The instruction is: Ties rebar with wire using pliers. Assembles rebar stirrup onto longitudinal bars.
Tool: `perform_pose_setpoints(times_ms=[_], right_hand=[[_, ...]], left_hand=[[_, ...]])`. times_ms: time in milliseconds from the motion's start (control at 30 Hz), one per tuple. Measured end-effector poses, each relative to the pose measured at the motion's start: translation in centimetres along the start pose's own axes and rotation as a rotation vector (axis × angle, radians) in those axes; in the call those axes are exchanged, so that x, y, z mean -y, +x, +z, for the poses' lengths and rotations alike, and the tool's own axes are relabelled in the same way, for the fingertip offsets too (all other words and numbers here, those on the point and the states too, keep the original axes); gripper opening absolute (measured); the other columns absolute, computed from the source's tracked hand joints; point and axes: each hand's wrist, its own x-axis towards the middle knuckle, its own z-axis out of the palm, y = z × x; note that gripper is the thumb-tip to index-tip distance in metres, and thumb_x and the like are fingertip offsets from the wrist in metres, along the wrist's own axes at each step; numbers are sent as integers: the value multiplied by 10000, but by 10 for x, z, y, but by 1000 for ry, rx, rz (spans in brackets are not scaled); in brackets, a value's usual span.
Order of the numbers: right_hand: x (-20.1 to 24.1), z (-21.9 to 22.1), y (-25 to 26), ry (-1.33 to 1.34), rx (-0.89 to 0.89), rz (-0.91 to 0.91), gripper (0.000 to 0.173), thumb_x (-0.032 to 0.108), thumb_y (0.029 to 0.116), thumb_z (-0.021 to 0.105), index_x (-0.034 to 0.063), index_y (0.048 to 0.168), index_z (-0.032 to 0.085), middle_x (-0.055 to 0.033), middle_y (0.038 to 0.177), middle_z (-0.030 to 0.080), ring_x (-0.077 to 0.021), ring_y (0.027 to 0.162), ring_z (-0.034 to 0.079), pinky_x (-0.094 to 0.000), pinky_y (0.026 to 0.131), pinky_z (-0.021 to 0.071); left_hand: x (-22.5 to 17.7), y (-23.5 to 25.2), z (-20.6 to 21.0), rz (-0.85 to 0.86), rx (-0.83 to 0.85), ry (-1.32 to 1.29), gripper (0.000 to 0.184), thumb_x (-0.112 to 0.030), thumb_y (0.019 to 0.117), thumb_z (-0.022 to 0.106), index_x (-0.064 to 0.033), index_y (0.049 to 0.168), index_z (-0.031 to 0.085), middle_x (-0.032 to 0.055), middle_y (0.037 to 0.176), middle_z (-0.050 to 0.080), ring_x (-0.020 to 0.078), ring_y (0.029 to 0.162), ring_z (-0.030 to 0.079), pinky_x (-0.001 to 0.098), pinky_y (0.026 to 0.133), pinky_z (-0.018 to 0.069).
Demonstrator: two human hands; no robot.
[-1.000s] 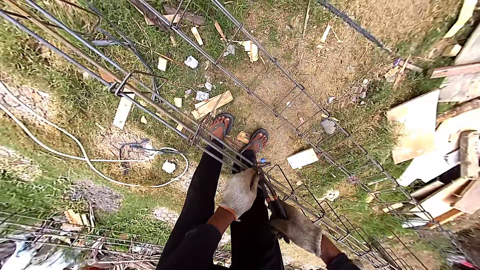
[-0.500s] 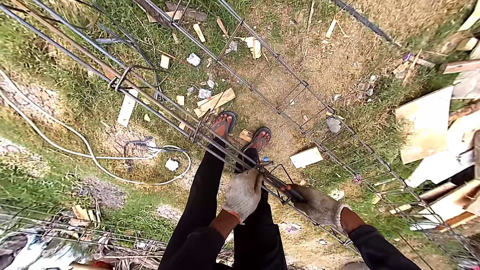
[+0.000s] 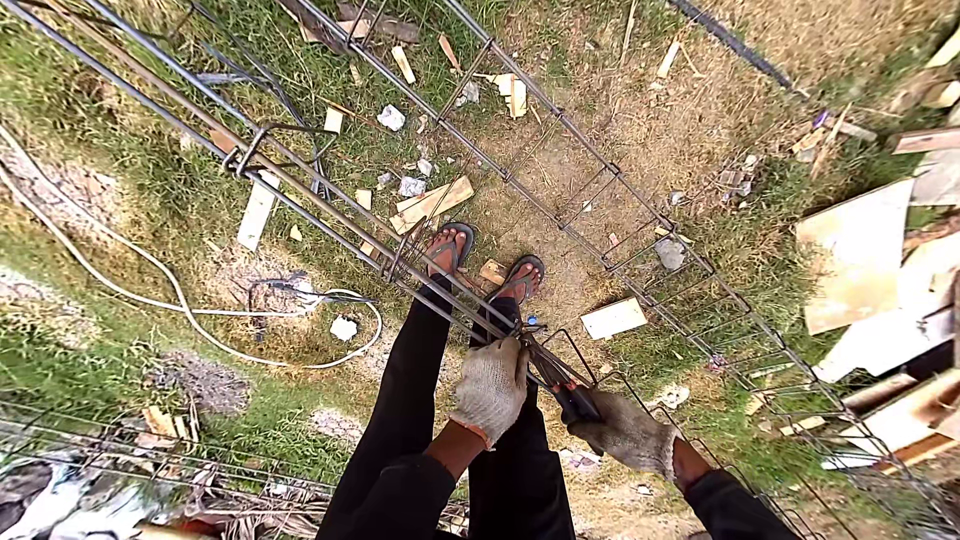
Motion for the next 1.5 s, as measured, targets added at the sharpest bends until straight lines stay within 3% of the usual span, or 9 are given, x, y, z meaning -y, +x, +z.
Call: perform_pose_setpoints(times_ms=[233,400,633,833,1000,1167,1267,1400,1500], right_hand=[[-6,24,0,202,-20,-38,305,322,928,639,135,1168,660,-38,787,693,-178,670,688,-413,656,597],[-3,17,-1,35,-71,25,319,359,930,632,146,1167,638,-47,880,677,-192,756,671,-451,719,569],[17,3,-7,-181,-94,111,368,310,983,602,136,1307,590,-113,998,677,-260,916,675,-509,835,544],[18,-2,-9,-129,-101,114,355,375,971,615,132,1230,601,-86,935,664,-228,809,677,-472,751,572],[21,42,-5,145,-208,111,323,399,984,581,102,1102,628,-66,780,613,-215,659,622,-457,642,542],[39,120,5,1104,-76,25,184,282,1030,535,104,982,538,8,619,466,-117,462,445,-301,429,426],[30,136,4,1224,23,-21,174,265,1021,542,91,1022,547,-4,654,517,-112,493,493,-290,461,464],[9,141,9,850,-218,-51,344,306,943,635,66,1183,581,-79,736,641,-223,602,649,-418,593,588],[13,143,5,781,-349,-18,371,314,939,643,86,1225,588,-63,789,699,-213,665,703,-417,652,620]], left_hand=[[0,1,-1,15,4,3,326,-337,1049,506,-94,1037,723,83,918,727,270,933,707,508,892,536],[3,2,-1,31,10,0,322,-334,1048,506,-97,1015,721,77,908,724,266,922,704,506,879,534],[7,4,-1,35,36,-1,328,-334,1053,492,-98,1021,718,76,910,721,260,930,701,491,877,533],[10,5,0,50,11,-27,300,-321,1045,520,-104,1015,725,65,889,719,248,889,702,480,821,552],[11,9,-6,45,61,-33,309,-334,1057,504,-112,1026,716,64,903,713,241,899,696,485,841,549],[19,13,-14,72,139,-31,284,-360,1059,504,-150,1015,692,22,878,687,192,854,681,449,790,562],[28,8,-17,124,226,10,308,-363,1060,485,-144,1032,699,32,927,696,201,922,682,456,856,550],[27,1,-17,142,227,48,351,-380,1068,459,-138,1068,712,46,973,716,219,977,688,473,908,543],[22,-9,-17,138,206,45,371,-385,1070,446,-130,1102,714,61,980,729,229,969,700,483,905,548]])
